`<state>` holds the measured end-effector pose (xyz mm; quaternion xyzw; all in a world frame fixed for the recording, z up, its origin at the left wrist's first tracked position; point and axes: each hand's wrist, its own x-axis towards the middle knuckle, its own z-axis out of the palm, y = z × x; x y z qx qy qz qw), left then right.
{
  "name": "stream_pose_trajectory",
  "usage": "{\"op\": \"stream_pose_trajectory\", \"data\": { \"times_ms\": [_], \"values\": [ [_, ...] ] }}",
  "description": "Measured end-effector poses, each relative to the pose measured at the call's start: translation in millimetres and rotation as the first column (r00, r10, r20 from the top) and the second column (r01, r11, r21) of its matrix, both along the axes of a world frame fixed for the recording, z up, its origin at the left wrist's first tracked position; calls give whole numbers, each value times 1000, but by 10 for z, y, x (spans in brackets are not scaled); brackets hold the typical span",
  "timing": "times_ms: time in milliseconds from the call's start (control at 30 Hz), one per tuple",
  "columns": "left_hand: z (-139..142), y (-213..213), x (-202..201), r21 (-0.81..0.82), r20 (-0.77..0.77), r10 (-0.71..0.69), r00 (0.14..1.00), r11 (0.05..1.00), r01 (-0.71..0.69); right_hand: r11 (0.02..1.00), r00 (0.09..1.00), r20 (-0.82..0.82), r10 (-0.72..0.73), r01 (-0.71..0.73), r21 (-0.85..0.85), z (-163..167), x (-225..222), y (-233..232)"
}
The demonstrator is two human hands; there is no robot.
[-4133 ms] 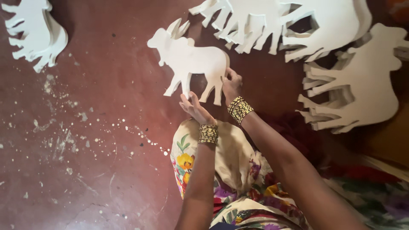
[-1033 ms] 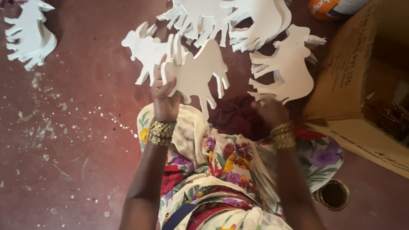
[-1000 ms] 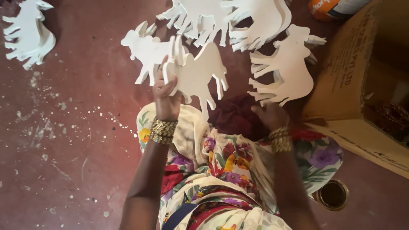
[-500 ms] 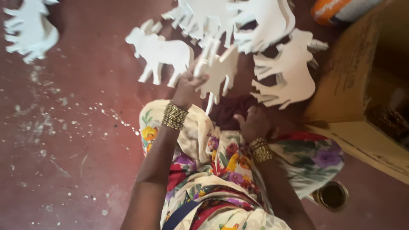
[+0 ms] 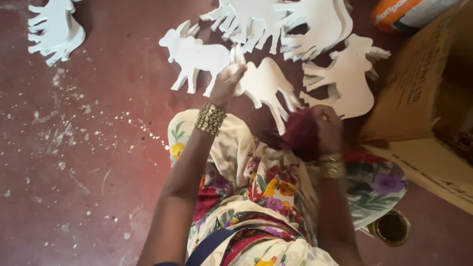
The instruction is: The person sits on the floor and wipes white wooden animal-shaped cutouts one at a time with a maroon cloth, turning each piece to wipe its surfaces, then sets the wiped piece on a pile with the others.
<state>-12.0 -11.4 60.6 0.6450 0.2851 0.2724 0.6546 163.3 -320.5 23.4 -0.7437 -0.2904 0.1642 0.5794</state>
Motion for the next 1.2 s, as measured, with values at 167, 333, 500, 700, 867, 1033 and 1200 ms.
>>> {"op": "stream_pose_trajectory", "data": {
  "times_ms": [167, 333, 500, 700, 867, 1033, 1200],
  "values": [
    [10, -25, 38, -365, 342, 1, 940, 922, 132, 946, 933, -248, 262, -299, -126, 105, 28, -377],
    [280, 79, -101, -235, 367, -10, 930, 967, 103, 993, 949, -313, -30, 64, 98, 310, 13, -468],
    [386, -92, -204, 116, -156, -145, 977, 980, 164, 885, 964, -196, -178, 244, 395, 648, 41, 47],
    [291, -458, -42, -262, 179, -194, 965, 936, 237, 969, 944, 329, 14, -93, 227, 510, -1089, 1079],
    [228, -409, -155, -9, -69, -74, 995, 997, 74, 958, 986, 93, -141, 112, 265, 226, -1036, 1501],
    [186, -425, -134, -35, -125, -38, 991, 999, 34, 885, 922, -302, -242, 338, 320, 14, 1, 1707],
    [191, -370, -21, 29, -61, -2, 998, 1000, 3, 964, 980, 8, -199, 194, 180, 49, -544, 1478]
  ]
}}
